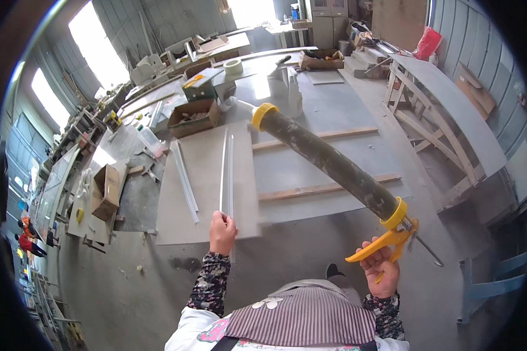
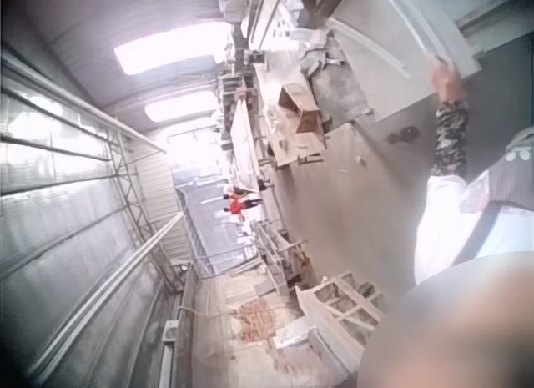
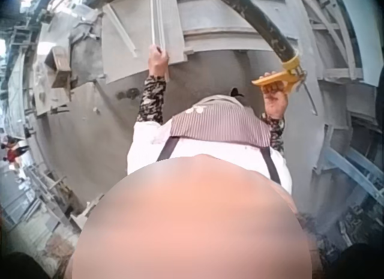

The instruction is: The person aligns white plastic strips on a large board, applies adhesive using a caulking gun, and presses the strips into place. They then walk to a workbench, pick up an angle grinder, and attach a grinding disc to the tool.

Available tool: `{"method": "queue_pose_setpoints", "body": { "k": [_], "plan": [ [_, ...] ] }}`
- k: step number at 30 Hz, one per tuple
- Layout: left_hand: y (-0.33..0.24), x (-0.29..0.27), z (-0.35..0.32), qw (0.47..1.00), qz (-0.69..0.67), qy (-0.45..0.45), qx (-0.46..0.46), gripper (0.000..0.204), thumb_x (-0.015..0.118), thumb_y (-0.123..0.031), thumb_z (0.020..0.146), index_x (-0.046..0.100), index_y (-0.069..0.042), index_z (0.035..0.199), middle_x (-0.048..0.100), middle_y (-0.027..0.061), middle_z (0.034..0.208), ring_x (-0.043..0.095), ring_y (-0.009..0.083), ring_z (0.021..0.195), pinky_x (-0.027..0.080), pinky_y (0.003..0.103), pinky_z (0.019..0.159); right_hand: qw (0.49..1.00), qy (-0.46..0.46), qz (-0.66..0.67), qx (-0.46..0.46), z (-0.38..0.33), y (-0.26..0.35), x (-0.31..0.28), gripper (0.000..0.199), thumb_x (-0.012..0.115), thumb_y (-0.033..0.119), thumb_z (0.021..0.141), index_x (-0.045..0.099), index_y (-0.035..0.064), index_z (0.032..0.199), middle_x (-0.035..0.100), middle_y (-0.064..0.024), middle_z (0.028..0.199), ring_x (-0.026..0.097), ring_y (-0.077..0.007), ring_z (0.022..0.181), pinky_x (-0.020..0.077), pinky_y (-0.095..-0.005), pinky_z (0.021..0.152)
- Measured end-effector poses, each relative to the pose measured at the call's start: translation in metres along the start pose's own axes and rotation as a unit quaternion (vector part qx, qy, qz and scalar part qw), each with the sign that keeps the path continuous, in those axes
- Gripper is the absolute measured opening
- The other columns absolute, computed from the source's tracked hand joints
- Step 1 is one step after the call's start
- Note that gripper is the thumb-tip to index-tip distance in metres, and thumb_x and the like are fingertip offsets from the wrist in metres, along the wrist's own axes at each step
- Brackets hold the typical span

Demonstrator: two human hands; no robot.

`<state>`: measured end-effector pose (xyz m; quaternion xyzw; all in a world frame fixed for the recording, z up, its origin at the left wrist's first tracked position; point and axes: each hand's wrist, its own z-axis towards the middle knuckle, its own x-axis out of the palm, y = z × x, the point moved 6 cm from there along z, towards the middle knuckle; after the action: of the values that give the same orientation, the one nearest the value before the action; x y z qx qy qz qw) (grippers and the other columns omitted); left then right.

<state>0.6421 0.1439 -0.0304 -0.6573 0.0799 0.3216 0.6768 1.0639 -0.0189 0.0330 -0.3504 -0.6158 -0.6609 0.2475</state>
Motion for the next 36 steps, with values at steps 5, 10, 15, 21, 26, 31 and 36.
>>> {"method": "queue_pose_setpoints", "body": {
  "k": [5,10,15,21,26,31,36],
  "plan": [
    [-0.044,0.035,-0.068,0.990,-0.126,0.035,0.060,0.019,0.056,-0.006,0.090,0.043,-0.001,0.102,0.052,0.0020,0.075,0.049,0.0074,0.057,0.043,0.022,0.050,1.000,-0.019,-0.005,0.003,0.011,0.010,-0.025,0.059,0.035,-0.005,0.073,0.051,-0.0018,0.129,0.061,-0.0191,0.120,0.060,-0.0323,0.111,0.0537,-0.0382,0.091],
    [-0.071,0.116,-0.118,0.948,-0.291,0.120,-0.056,0.045,0.058,-0.006,0.091,0.038,0.006,0.129,0.061,0.0069,0.094,0.057,0.0081,0.078,0.048,0.022,0.067,0.999,-0.026,-0.024,0.015,0.032,0.032,-0.056,0.060,0.035,-0.005,0.072,0.049,-0.0017,0.130,0.060,-0.0180,0.121,0.060,-0.0307,0.112,0.0542,-0.0354,0.090],
    [-0.075,0.179,-0.141,0.910,-0.355,0.147,-0.154,0.040,0.059,-0.013,0.092,0.047,0.005,0.126,0.063,0.0074,0.093,0.060,0.0108,0.078,0.050,0.025,0.068,0.993,-0.076,-0.084,0.035,0.037,0.071,-0.104,0.060,0.036,-0.005,0.069,0.053,-0.0012,0.126,0.063,-0.0174,0.116,0.063,-0.0306,0.106,0.0544,-0.0350,0.087],
    [-0.076,0.195,-0.175,0.846,-0.367,0.257,-0.288,0.031,0.062,-0.017,0.090,0.057,0.004,0.113,0.065,0.0078,0.092,0.062,0.0145,0.077,0.052,0.028,0.069,0.988,-0.093,-0.096,0.083,0.035,0.090,-0.145,0.059,0.037,-0.003,0.067,0.054,-0.0012,0.123,0.064,-0.0174,0.115,0.063,-0.0323,0.105,0.0540,-0.0373,0.088],
    [-0.086,0.189,-0.198,0.833,-0.338,0.281,-0.336,0.033,0.065,-0.017,0.088,0.056,0.005,0.112,0.064,0.0103,0.099,0.063,0.0156,0.079,0.053,0.029,0.070,0.984,-0.090,-0.102,0.115,0.034,0.093,-0.159,0.057,0.037,-0.003,0.068,0.054,-0.0007,0.122,0.063,-0.0177,0.116,0.063,-0.0326,0.105,0.0535,-0.0382,0.089],
    [-0.086,0.195,-0.202,0.814,-0.334,0.303,-0.366,0.036,0.064,-0.017,0.089,0.054,0.005,0.115,0.064,0.0112,0.100,0.063,0.0163,0.082,0.053,0.029,0.071,0.978,-0.102,-0.104,0.148,0.031,0.088,-0.162,0.057,0.037,-0.003,0.069,0.054,-0.0002,0.123,0.063,-0.0178,0.116,0.063,-0.0325,0.106,0.0538,-0.0375,0.088],
    [-0.093,0.204,-0.202,0.810,-0.372,0.312,-0.328,0.035,0.063,-0.018,0.090,0.054,0.004,0.115,0.064,0.0119,0.099,0.063,0.0176,0.087,0.053,0.030,0.076,0.980,-0.091,-0.090,0.151,0.032,0.082,-0.156,0.057,0.037,-0.003,0.070,0.053,0.0005,0.124,0.063,-0.0174,0.117,0.063,-0.0311,0.106,0.0544,-0.0354,0.085]
  ]
}}
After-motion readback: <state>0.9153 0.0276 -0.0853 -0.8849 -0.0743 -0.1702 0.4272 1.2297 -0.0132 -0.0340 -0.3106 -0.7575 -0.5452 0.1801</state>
